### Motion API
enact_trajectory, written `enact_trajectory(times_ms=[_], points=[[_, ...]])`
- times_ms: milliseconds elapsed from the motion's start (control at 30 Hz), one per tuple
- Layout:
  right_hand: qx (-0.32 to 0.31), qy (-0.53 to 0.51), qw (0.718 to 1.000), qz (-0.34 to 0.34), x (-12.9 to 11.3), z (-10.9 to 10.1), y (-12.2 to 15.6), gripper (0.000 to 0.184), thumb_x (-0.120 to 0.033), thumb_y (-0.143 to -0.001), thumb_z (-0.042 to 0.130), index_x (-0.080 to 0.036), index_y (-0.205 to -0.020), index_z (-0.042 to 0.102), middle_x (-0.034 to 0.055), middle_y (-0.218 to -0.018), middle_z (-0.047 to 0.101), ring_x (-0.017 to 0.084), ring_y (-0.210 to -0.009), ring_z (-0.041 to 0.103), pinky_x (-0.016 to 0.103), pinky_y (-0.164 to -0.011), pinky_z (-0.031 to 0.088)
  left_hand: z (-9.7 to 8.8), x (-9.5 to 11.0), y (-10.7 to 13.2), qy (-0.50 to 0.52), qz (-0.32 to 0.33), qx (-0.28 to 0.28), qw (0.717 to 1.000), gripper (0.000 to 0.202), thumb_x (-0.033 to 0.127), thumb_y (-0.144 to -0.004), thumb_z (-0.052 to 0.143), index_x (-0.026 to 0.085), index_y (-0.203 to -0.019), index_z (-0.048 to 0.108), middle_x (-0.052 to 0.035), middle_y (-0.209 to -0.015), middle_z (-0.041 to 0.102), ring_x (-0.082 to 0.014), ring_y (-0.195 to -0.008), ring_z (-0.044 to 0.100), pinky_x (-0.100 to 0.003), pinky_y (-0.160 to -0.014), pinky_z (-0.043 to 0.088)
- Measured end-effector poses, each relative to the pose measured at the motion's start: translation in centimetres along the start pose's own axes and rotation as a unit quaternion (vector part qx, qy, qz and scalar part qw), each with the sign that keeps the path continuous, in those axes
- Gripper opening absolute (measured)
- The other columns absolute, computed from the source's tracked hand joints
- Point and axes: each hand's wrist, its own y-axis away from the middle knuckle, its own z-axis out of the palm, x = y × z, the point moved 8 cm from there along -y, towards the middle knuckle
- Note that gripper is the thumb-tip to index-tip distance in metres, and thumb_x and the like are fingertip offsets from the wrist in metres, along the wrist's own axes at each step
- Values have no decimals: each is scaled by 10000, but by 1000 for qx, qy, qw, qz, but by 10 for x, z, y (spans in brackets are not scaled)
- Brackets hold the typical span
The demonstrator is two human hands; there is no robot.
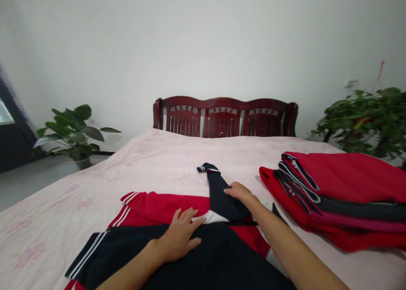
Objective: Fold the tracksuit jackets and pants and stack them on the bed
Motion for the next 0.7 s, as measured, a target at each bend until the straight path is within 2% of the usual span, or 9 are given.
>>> enact_trajectory(times_ms=[100, 200, 233, 300, 400, 467, 533, 600, 700], points=[[-11, -69, 996, -52, -25, 3, -1, 234, -304, -766, 597, -168, -896, 736, 59, -739, 710, 216, -772, 661, 311, -727, 480, 0, -3, 0, 51, 3, 1, 999, 624, 390, -811, 663, 377, -1413, 500, -96, -1575, 363, -371, -1466, 238, -624, -1169, 1], [-20, -143, 981, -132, -56, -6, 16, 299, -355, -803, 543, -195, -944, 752, 35, -782, 714, 207, -834, 641, 314, -786, 487, -15, -18, -6, 213, -49, 69, 973, 466, 434, -842, 631, 323, -1294, 627, -86, -1448, 539, -320, -1399, 386, -529, -1198, 112], [-43, -176, 969, -169, -66, -9, 27, 303, -364, -788, 557, -197, -942, 759, 29, -797, 713, 205, -844, 634, 317, -802, 486, -20, -27, -10, 287, -80, 105, 949, 423, 424, -846, 630, 290, -1246, 659, -91, -1381, 598, -303, -1351, 451, -487, -1190, 182], [-124, -238, 930, -250, -84, -12, 54, 290, -341, -731, 611, -200, -925, 774, 20, -842, 709, 194, -846, 624, 310, -813, 479, -24, -42, -19, 467, -138, 152, 860, 364, 367, -829, 664, 224, -1163, 686, -98, -1253, 680, -270, -1245, 556, -400, -1136, 316], [-281, -257, 866, -325, -93, -4, 98, 295, -257, -651, 659, -213, -910, 793, 12, -923, 706, 181, -880, 617, 288, -831, 461, -14, -47, -38, 657, -175, 121, 723, 326, 375, -839, 653, 160, -1083, 669, -104, -1055, 745, -240, -1029, 682, -360, -985, 470], [-347, -238, 849, -318, -83, 8, 115, 311, -221, -647, 640, -213, -916, 797, 16, -942, 711, 181, -898, 620, 280, -832, 459, -4, -44, -47, 717, -190, 79, 666, 356, 443, -878, 593, 131, -1038, 655, -106, -920, 756, -230, -851, 723, -369, -866, 535], [-344, -240, 865, -275, -65, 16, 114, 339, -203, -660, 594, -207, -938, 788, 20, -941, 721, 181, -886, 632, 276, -807, 470, 4, -37, -52, 764, -191, 48, 614, 387, 462, -906, 559, 106, -1027, 650, -103, -849, 756, -221, -765, 731, -364, -819, 555], [-289, -245, 896, -231, -45, 17, 102, 414, -185, -660, 554, -211, -1019, 759, 24, -1008, 731, 187, -915, 643, 279, -810, 481, 5, -32, -51, 807, -177, 39, 561, 377, 427, -921, 559, 88, -1062, 650, -101, -837, 762, -217, -785, 738, -357, -861, 550], [-226, -164, 933, -227, -24, 14, 91, 501, -155, -638, 530, -223, -1096, 721, 33, -1093, 727, 199, -971, 646, 295, -840, 483, -17, -29, -43, 837, -126, 84, 525, 363, 358, -941, 546, 94, -1174, 634, -98, -902, 776, -212, -897, 736, -363, -970, 515]])
